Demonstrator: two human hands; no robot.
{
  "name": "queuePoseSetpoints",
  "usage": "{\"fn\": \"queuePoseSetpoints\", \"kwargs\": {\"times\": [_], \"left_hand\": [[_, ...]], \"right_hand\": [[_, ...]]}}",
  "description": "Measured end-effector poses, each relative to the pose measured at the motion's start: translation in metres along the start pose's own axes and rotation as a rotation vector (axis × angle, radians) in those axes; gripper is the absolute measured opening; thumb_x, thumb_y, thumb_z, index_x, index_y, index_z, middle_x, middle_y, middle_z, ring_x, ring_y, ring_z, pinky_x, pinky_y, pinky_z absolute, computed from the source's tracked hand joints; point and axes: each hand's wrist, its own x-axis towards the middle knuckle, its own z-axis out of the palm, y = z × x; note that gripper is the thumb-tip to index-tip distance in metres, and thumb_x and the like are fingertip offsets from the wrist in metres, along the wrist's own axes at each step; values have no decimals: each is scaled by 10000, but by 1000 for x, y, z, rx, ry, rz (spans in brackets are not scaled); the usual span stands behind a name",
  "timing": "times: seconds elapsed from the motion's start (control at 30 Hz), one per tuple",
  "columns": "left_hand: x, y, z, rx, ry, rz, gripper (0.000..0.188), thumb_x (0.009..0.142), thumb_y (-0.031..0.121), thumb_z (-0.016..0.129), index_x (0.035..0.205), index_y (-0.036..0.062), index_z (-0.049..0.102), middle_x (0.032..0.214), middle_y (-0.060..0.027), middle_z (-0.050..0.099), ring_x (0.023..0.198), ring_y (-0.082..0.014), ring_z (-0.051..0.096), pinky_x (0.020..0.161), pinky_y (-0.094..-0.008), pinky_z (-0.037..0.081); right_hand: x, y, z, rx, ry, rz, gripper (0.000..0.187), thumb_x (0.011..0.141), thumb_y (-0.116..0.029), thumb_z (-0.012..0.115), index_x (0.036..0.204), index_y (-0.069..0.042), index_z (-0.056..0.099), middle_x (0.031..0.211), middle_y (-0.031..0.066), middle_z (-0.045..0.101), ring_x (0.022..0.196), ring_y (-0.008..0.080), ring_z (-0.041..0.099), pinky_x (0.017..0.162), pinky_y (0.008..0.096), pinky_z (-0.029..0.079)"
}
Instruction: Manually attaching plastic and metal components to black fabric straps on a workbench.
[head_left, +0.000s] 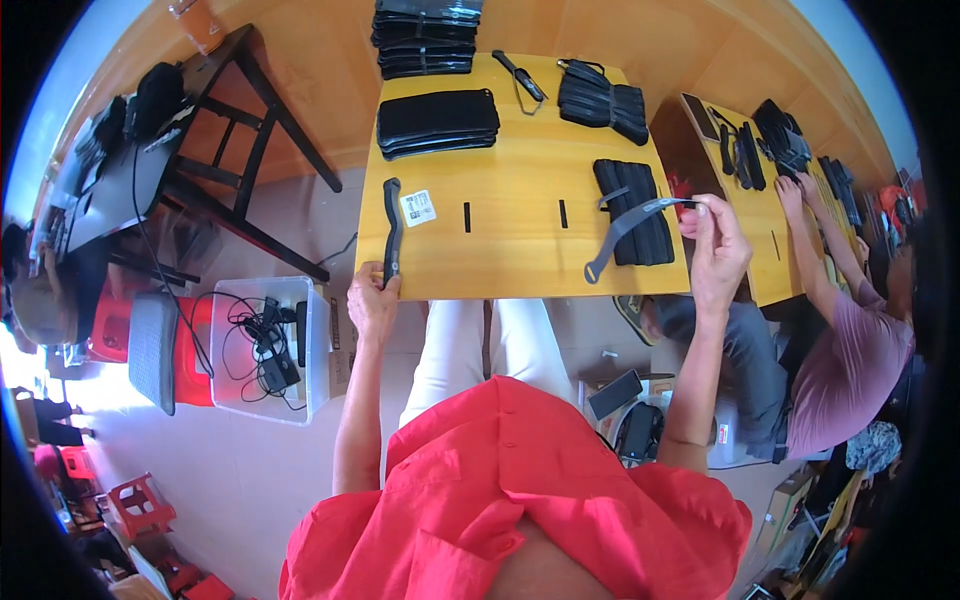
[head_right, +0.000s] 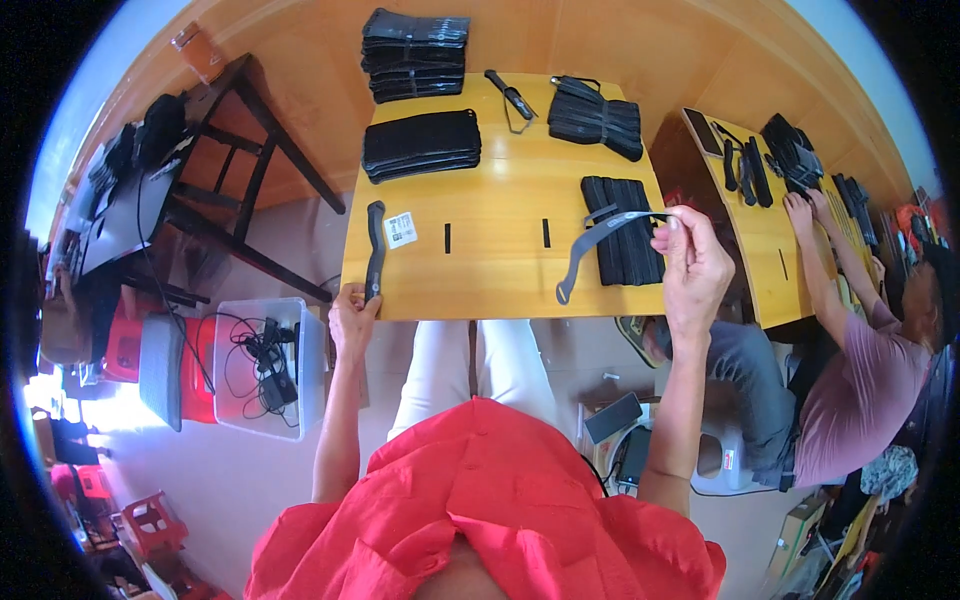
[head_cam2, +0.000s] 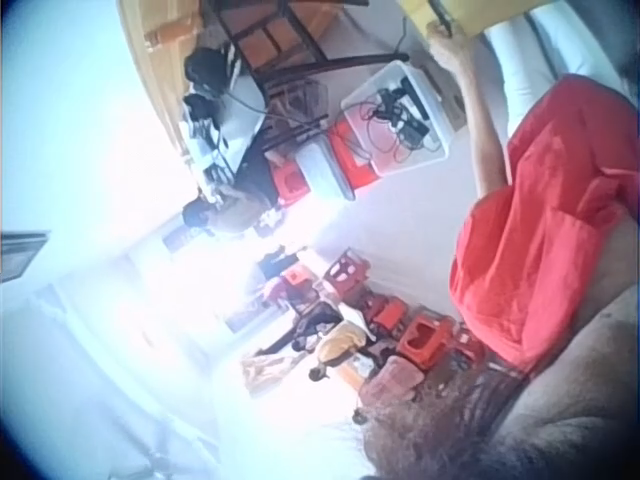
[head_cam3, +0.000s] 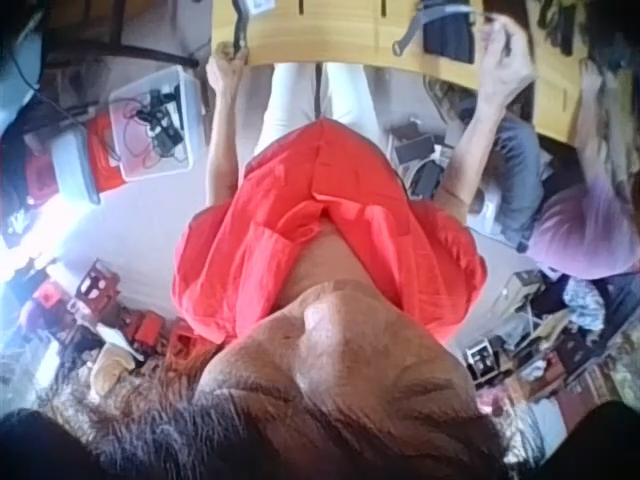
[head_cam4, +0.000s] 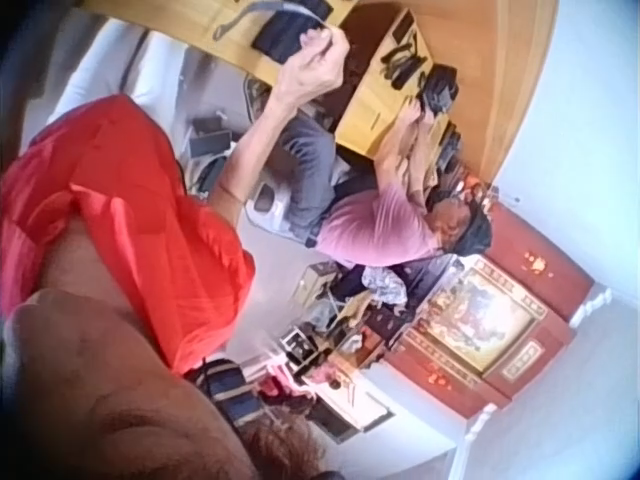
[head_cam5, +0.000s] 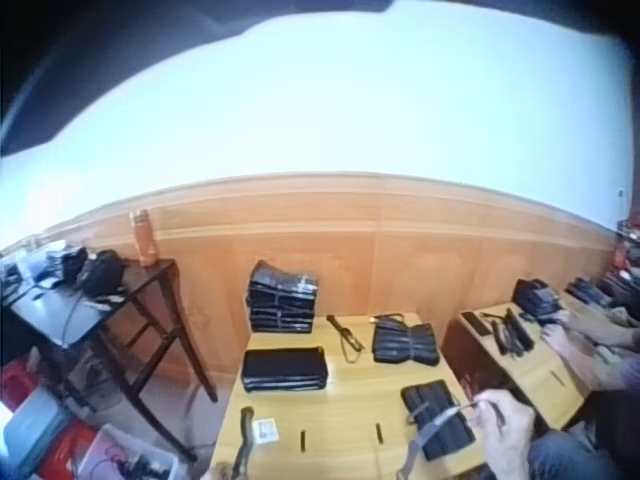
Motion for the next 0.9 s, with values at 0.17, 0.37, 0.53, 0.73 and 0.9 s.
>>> {"fn": "queuePoseSetpoints", "kwargs": {"times": [0.17, 0.37, 0.53, 0.73, 0.9], "left_hand": [[8, -19, 1, -219, -19, 3, 291, 692, 161, 693, 938, 28, 609, 640, -65, 583, 593, -180, 578, 580, -324, 465], [3, -11, 1, -397, -88, -90, 233, 749, 88, 641, 949, -28, 608, 694, -83, 602, 598, -141, 572, 545, -275, 454], [-4, -6, -6, -67, 141, 124, 270, 783, 91, 604, 1037, 1, 587, 967, -141, 589, 855, -191, 578, 703, -318, 455], [-30, 83, -25, -561, -157, 464, 345, 838, 161, 551, 1146, 4, 544, 1050, -134, 590, 946, -211, 561, 861, -342, 432], [-55, 134, -23, -997, -954, 459, 349, 879, 260, 560, 1115, 4, 561, 900, -67, 609, 854, -146, 553, 778, -289, 443]], "right_hand": [[0, -3, 10, 65, -50, -9, 111, 879, -11, 511, 958, 17, 585, 736, 74, 609, 638, 102, 602, 609, 223, 511], [-3, -5, 17, 80, -78, 16, 123, 878, -16, 512, 968, 14, 591, 748, 67, 609, 646, 106, 599, 620, 226, 513], [-8, -10, 24, 101, -92, 32, 112, 871, -3, 518, 953, 23, 591, 751, 80, 613, 644, 109, 606, 620, 230, 521], [-27, -37, 40, 197, -326, -29, 90, 811, 29, 563, 886, 28, 613, 752, 98, 621, 664, 136, 623, 591, 230, 499], [-40, -64, 59, 336, -514, -82, 118, 741, 81, 578, 843, 42, 623, 761, 116, 623, 678, 159, 630, 587, 224, 498]]}}
